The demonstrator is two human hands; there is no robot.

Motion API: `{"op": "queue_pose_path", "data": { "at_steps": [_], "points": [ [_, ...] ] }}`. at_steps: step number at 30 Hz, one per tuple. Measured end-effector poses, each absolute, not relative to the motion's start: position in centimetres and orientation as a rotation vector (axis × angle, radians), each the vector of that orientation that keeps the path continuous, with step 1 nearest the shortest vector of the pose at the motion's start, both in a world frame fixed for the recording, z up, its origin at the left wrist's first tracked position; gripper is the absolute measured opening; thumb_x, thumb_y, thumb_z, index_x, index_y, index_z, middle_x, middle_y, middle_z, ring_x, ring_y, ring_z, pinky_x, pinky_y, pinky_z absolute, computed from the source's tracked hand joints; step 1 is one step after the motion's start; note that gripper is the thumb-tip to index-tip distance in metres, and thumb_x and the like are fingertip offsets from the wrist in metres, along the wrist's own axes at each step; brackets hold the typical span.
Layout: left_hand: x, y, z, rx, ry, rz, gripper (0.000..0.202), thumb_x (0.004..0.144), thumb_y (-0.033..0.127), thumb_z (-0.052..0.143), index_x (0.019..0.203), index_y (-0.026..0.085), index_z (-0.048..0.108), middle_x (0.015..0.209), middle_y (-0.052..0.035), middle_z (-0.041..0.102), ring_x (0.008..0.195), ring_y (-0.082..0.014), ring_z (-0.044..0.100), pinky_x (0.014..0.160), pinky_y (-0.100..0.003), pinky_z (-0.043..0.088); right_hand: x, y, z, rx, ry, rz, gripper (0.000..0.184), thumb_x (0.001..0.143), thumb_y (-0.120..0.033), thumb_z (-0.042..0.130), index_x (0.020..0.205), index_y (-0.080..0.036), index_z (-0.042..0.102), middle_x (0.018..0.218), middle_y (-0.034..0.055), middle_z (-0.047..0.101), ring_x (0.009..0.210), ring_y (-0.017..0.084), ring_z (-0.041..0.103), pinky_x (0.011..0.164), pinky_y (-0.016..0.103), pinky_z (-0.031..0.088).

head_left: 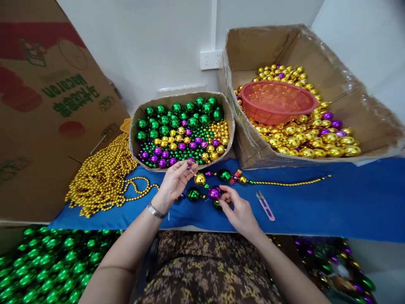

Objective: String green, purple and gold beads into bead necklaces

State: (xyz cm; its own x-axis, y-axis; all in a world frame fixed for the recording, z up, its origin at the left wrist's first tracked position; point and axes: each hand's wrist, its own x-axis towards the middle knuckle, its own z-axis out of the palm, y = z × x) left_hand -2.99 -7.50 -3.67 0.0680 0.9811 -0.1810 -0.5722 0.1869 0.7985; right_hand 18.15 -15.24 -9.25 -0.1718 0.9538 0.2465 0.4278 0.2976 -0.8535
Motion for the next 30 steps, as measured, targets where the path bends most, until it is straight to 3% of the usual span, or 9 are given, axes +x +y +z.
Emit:
{"op": "queue_pose_path", "data": {
  "at_steps": [5,20,26,30],
  "points": [
    [-3.1,-7.6,-3.6,0.675,0.862,1.274,0.027,0.067,0.028,0.082,0.086,0.012,0.072,0.088,-0.0074,0.073,0.086,-0.0175,0.071,0.085,-0.028,0.053,18.2,-15.1,-8.7,-1.251,-1.751,0.751,0.034,0.090,-0.021,0.048,0.124,-0.021,0.050,0.079,-0.0016,0.065,0.071,0.012,0.064,0.072,0.023,0.053],
    [-2.6,-7.5,-3.0,0.791,0.966,1.301,0.030,0.060,0.029,0.086,0.083,0.013,0.075,0.086,-0.0071,0.074,0.076,-0.0157,0.070,0.075,-0.026,0.055,18.7,-15.2,-8.6,-1.253,-1.872,0.570,0.035,0.093,-0.021,0.045,0.128,-0.019,0.049,0.083,0.0013,0.067,0.076,0.015,0.066,0.078,0.027,0.054],
    [-0.7,-7.2,0.5,1.047,0.918,1.376,0.022,0.066,0.022,0.083,0.082,0.016,0.069,0.075,-0.0023,0.069,0.071,-0.0144,0.069,0.067,-0.024,0.055,20.6,-14.8,-5.6,-1.340,-1.860,0.494,0.037,0.093,-0.025,0.048,0.130,-0.023,0.051,0.090,0.0029,0.068,0.082,0.017,0.067,0.083,0.030,0.054],
    [1.2,-6.6,3.8,1.115,0.867,1.465,0.023,0.068,0.012,0.079,0.083,0.016,0.062,0.081,-0.0014,0.066,0.084,-0.0158,0.069,0.074,-0.025,0.054,22.0,-14.1,-2.7,-1.311,-1.856,0.381,0.037,0.093,-0.024,0.049,0.130,-0.024,0.051,0.092,0.0025,0.067,0.083,0.016,0.066,0.082,0.031,0.055]
  ]
}}
